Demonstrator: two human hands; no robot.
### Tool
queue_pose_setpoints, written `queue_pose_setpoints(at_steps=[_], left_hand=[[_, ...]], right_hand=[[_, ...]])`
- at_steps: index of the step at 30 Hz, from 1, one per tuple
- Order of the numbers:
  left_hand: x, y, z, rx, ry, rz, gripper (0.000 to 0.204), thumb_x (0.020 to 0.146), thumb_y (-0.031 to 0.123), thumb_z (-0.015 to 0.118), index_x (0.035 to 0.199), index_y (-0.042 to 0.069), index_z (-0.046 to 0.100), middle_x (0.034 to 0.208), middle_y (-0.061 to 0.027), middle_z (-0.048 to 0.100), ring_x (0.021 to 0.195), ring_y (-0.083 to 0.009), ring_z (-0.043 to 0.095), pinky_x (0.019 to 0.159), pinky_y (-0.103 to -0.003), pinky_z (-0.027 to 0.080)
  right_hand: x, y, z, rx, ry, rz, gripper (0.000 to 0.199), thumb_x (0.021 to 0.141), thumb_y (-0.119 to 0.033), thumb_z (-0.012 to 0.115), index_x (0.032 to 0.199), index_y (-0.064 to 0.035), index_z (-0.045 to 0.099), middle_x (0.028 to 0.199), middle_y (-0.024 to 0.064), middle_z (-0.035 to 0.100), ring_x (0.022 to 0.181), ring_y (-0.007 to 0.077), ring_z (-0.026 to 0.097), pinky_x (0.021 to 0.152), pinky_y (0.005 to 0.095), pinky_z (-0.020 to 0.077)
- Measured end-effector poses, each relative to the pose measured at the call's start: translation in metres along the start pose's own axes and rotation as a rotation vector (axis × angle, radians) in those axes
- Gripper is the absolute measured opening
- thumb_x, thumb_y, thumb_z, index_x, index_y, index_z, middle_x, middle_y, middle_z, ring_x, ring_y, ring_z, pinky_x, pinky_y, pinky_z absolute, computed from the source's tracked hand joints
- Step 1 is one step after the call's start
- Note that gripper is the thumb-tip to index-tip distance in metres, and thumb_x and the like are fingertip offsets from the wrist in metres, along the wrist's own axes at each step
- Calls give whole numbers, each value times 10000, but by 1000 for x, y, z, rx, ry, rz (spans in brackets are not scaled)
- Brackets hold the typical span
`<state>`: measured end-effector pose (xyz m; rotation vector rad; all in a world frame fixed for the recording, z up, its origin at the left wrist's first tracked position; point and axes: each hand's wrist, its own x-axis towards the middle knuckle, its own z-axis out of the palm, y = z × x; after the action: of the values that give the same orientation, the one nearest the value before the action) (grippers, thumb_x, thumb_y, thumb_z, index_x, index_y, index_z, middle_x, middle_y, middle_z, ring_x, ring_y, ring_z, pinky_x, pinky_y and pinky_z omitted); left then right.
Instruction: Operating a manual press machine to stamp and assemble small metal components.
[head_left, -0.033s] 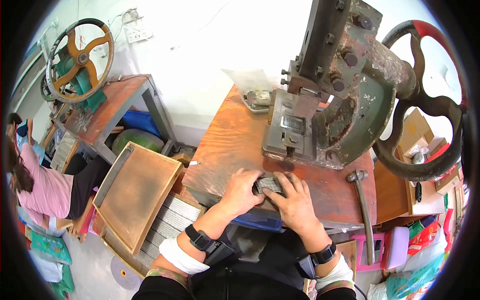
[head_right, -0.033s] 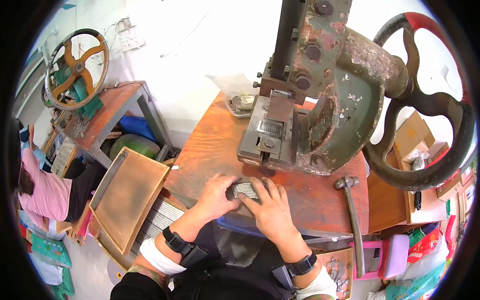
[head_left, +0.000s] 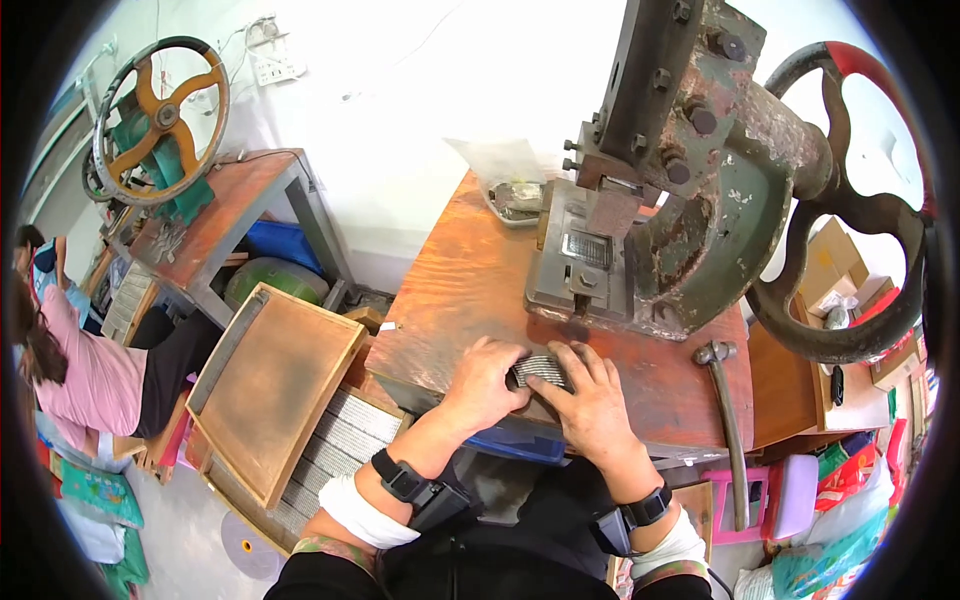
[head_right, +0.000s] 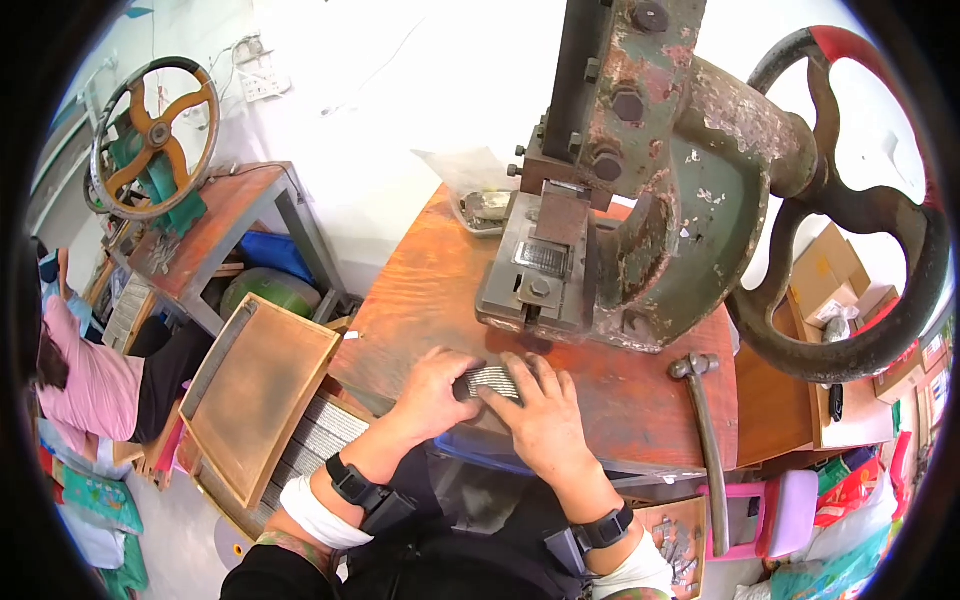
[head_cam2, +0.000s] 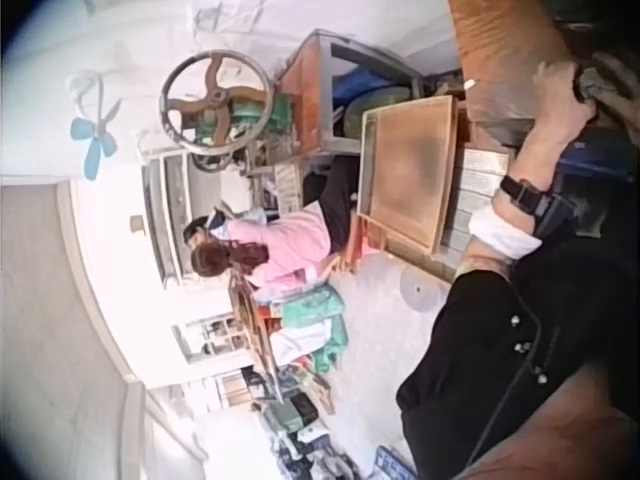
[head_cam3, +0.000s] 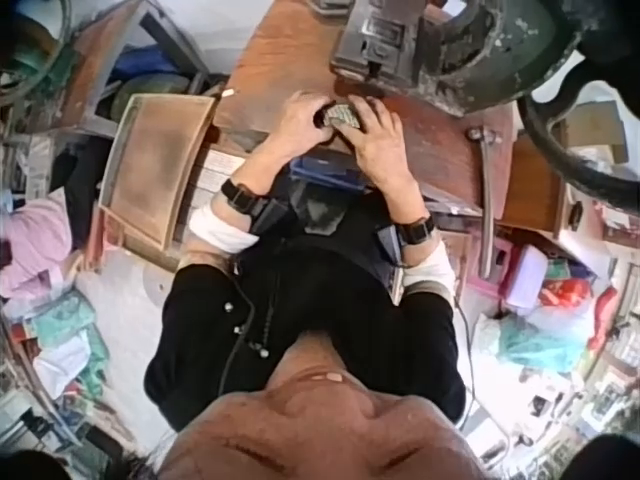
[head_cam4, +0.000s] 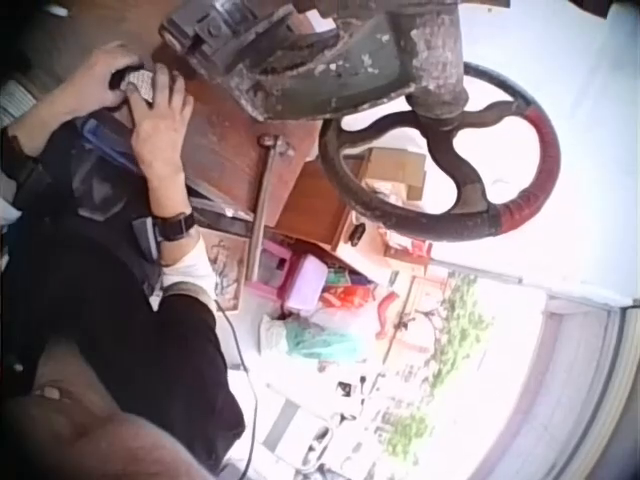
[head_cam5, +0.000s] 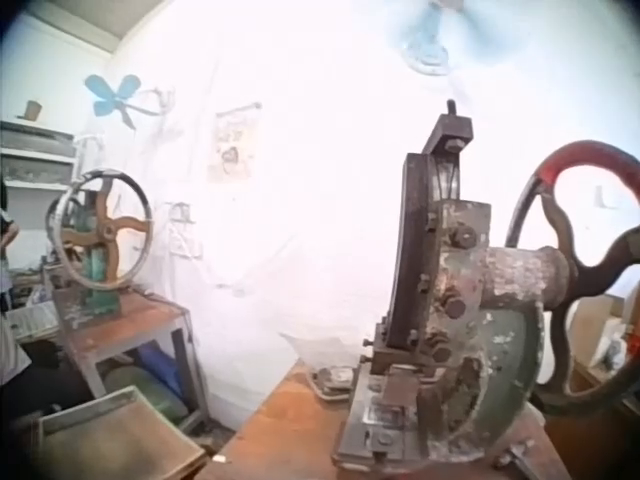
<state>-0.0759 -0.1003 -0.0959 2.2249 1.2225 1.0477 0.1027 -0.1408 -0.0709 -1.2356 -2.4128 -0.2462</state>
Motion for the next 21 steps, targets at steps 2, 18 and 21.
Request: queue_pose_setpoints(at_steps=[2, 18, 21], left_hand=[[-2, -1, 4, 9, 35, 16, 407, 564, 98, 728, 952, 32, 622, 922, -120, 613, 884, -313, 557, 786, -397, 453], [3, 16, 2, 137, -19, 56, 434, 599, 217, 747, 967, 26, 618, 912, -136, 590, 914, -336, 524, 810, -419, 426], [-3, -2, 2, 165, 26, 69, 424, 584, 253, 744, 915, 26, 605, 862, -150, 585, 857, -357, 533, 774, -445, 429]], right_hand=[[-3, 7, 1, -2, 35, -16, 369, 722, -130, 584, 1075, -217, 648, 1241, 107, 496, 1127, 327, 454, 871, 466, 384], [7, 32, 17, 594, -3, 290, 630, 642, -122, 758, 1227, -167, 529, 1052, 139, 566, 1007, 325, 515, 898, 397, 395], [16, 25, 26, 648, -24, 266, 633, 638, -108, 754, 1228, -159, 532, 1050, 147, 574, 1012, 328, 516, 902, 403, 399]])
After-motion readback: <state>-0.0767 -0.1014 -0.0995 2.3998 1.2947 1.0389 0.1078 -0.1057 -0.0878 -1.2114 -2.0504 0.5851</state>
